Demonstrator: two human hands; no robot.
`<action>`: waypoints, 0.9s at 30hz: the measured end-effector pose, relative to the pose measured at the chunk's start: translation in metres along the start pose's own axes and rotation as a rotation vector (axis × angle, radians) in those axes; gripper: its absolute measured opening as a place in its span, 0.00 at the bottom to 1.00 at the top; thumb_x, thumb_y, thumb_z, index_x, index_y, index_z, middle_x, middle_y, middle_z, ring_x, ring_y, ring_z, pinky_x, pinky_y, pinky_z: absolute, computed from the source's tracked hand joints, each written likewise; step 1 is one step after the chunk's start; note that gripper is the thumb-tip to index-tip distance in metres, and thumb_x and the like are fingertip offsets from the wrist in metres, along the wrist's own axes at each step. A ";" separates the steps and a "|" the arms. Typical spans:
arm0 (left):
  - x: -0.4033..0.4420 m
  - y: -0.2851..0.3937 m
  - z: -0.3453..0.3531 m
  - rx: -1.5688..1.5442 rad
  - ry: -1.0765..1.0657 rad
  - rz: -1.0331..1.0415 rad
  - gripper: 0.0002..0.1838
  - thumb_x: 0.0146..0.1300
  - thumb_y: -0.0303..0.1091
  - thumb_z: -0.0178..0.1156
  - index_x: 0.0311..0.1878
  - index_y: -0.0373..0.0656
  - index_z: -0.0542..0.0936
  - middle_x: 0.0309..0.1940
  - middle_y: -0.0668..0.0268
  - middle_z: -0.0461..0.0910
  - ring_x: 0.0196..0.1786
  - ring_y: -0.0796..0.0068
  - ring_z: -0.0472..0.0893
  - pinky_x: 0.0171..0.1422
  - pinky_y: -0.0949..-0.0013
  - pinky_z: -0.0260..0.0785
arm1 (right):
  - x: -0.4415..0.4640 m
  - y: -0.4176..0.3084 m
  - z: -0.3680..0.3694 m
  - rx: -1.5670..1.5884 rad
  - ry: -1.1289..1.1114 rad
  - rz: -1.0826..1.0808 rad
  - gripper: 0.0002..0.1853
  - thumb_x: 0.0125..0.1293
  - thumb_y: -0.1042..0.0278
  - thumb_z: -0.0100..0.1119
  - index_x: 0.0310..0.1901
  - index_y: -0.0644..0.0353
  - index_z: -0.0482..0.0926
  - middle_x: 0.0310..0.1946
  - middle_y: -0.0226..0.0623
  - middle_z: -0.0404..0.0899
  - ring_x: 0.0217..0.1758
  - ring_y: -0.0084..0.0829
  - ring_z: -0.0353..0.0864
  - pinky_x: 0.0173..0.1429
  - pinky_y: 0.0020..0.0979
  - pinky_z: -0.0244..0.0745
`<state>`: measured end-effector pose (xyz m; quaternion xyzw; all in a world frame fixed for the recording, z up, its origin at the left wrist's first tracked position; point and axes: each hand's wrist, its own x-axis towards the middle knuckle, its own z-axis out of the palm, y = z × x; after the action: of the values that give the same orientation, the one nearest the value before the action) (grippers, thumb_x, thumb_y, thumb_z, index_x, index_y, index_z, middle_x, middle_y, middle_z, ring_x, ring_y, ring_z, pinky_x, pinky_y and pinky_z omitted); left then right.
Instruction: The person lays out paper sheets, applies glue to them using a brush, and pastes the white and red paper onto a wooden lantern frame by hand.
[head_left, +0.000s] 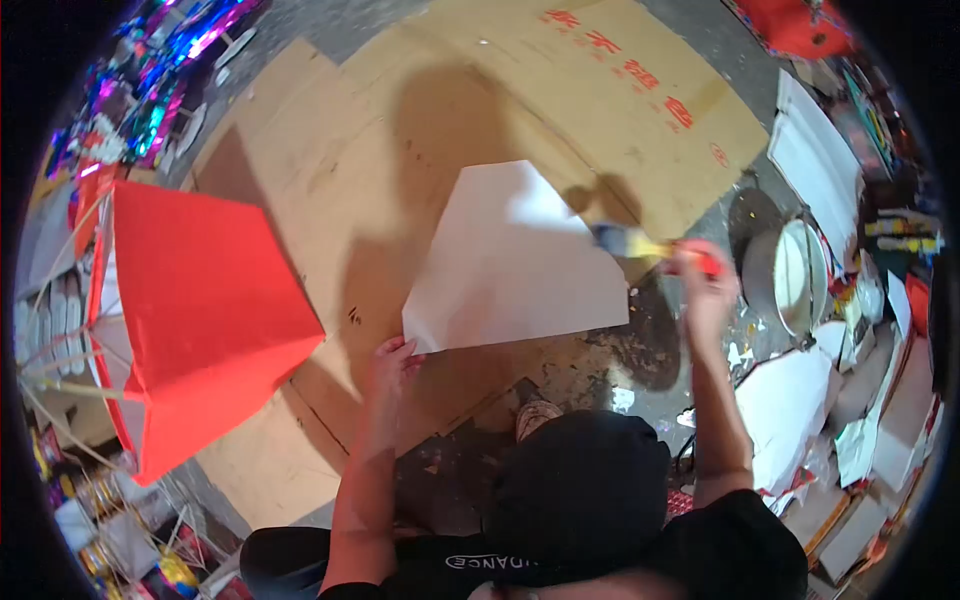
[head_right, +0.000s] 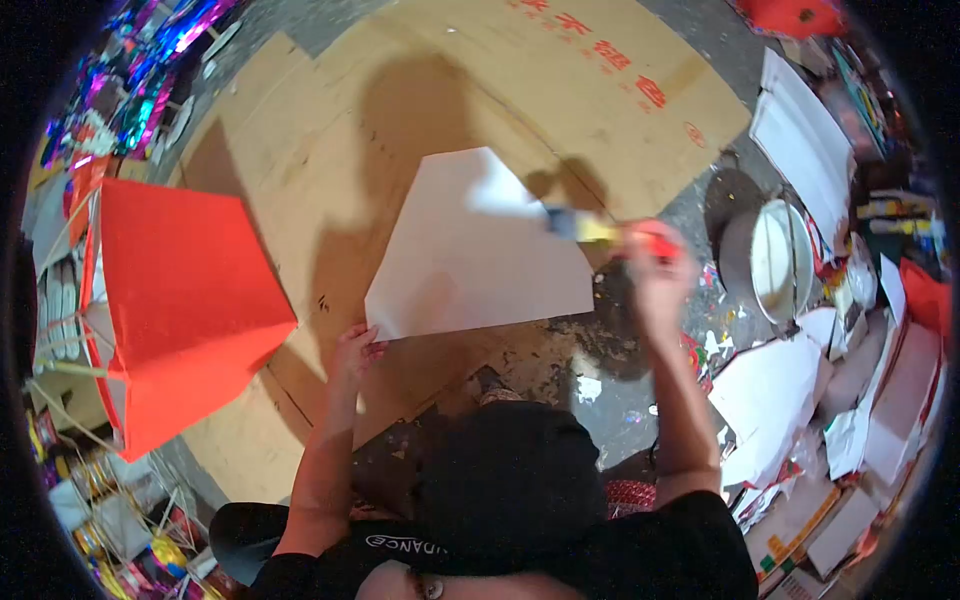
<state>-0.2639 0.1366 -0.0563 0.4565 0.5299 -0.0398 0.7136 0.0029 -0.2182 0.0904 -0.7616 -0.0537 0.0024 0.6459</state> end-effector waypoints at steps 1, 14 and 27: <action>-0.002 -0.001 0.002 -0.013 0.020 0.001 0.11 0.57 0.32 0.63 0.42 0.42 0.75 0.30 0.67 0.80 0.29 0.71 0.81 0.31 0.71 0.72 | -0.004 0.027 0.043 0.101 -0.068 0.004 0.05 0.63 0.74 0.58 0.38 0.64 0.78 0.30 0.33 0.80 0.30 0.21 0.78 0.36 0.23 0.74; -0.012 0.008 0.006 -0.103 -0.036 -0.020 0.10 0.62 0.35 0.59 0.42 0.39 0.77 0.31 0.63 0.82 0.29 0.72 0.82 0.32 0.72 0.73 | 0.080 0.079 0.204 0.225 -0.139 -0.097 0.03 0.62 0.72 0.57 0.36 0.62 0.77 0.25 0.28 0.76 0.26 0.19 0.74 0.33 0.24 0.71; -0.001 0.004 0.032 0.152 0.188 0.159 0.07 0.56 0.33 0.63 0.34 0.41 0.79 0.26 0.67 0.79 0.26 0.74 0.78 0.30 0.72 0.71 | -0.142 0.055 0.184 -0.029 -0.792 -0.556 0.10 0.52 0.77 0.59 0.37 0.58 0.74 0.32 0.38 0.76 0.30 0.36 0.78 0.34 0.34 0.76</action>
<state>-0.2396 0.1165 -0.0526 0.5515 0.5518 0.0199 0.6252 -0.1477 -0.0585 -0.0034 -0.6679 -0.4967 0.1186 0.5414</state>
